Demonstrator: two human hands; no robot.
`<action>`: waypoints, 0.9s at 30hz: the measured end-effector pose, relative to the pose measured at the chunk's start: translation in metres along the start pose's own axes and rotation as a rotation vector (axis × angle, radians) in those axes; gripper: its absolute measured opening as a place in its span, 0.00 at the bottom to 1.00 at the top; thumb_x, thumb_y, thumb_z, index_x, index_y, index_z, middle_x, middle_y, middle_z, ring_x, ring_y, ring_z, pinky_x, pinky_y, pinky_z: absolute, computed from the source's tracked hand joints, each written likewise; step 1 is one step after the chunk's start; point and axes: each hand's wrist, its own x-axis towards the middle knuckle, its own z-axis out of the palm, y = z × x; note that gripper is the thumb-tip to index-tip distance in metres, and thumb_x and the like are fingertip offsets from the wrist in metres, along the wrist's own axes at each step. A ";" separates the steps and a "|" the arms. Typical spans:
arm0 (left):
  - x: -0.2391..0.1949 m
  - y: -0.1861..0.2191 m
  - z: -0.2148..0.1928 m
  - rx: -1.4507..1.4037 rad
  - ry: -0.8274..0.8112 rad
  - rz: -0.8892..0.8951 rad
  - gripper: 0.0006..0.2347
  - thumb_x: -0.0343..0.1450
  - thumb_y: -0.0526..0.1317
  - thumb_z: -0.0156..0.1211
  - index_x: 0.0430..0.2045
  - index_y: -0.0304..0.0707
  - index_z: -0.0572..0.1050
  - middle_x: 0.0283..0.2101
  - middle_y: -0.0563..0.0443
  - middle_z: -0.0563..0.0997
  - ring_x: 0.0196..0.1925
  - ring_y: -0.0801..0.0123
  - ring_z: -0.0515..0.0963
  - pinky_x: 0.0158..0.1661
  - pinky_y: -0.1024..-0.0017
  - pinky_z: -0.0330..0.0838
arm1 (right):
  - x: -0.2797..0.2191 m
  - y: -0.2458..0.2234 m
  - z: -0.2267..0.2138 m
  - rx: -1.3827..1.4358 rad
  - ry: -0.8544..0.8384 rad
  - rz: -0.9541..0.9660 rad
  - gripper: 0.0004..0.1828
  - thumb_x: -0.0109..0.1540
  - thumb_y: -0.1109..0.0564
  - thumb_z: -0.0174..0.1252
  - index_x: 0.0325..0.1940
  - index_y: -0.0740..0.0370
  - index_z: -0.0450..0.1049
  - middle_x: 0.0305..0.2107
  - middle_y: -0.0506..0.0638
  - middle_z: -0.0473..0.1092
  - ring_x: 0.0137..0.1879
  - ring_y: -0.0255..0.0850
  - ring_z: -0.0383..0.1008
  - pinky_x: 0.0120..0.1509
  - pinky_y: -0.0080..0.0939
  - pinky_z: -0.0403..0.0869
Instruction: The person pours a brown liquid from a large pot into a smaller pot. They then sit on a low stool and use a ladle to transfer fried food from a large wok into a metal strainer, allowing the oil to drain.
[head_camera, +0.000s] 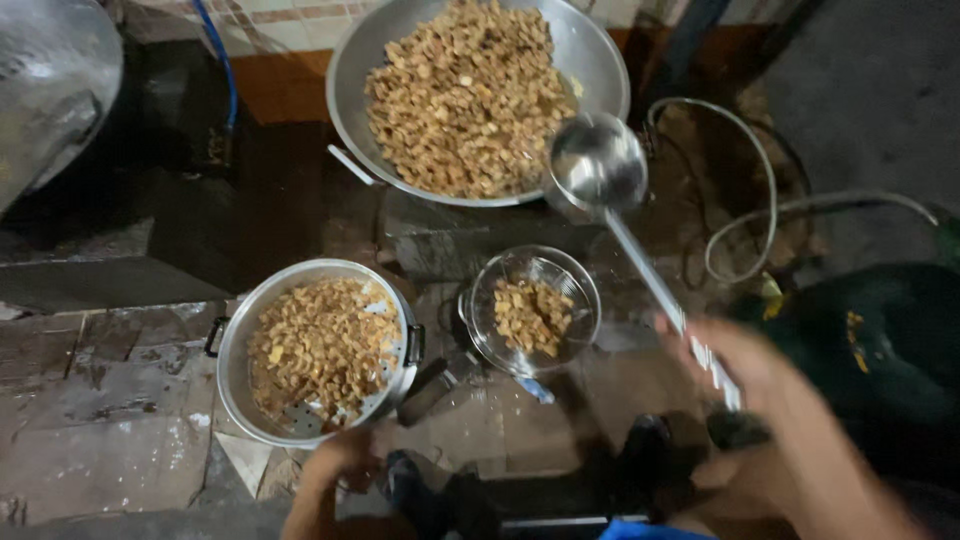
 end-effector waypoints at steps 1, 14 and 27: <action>0.001 0.002 0.004 -0.183 0.071 -0.140 0.15 0.57 0.46 0.67 0.28 0.32 0.81 0.30 0.33 0.86 0.31 0.51 0.87 0.32 0.55 0.78 | 0.023 -0.034 0.009 -0.142 -0.153 -0.147 0.17 0.66 0.53 0.50 0.56 0.62 0.73 0.20 0.42 0.70 0.15 0.29 0.60 0.13 0.32 0.58; -0.006 0.040 -0.035 0.027 0.126 -0.045 0.19 0.56 0.47 0.67 0.32 0.28 0.81 0.40 0.30 0.82 0.46 0.47 0.85 0.46 0.58 0.80 | 0.324 -0.195 0.194 -2.024 0.857 -0.508 0.19 0.58 0.57 0.59 0.50 0.72 0.76 0.50 0.67 0.69 0.53 0.58 0.76 0.33 0.53 0.84; -0.048 0.087 -0.065 0.105 0.200 -0.172 0.19 0.64 0.42 0.62 0.47 0.33 0.76 0.54 0.32 0.78 0.59 0.41 0.76 0.59 0.55 0.71 | 0.315 -0.218 0.138 -2.071 0.069 -0.294 0.14 0.59 0.55 0.59 0.33 0.69 0.82 0.24 0.60 0.76 0.28 0.49 0.77 0.35 0.50 0.74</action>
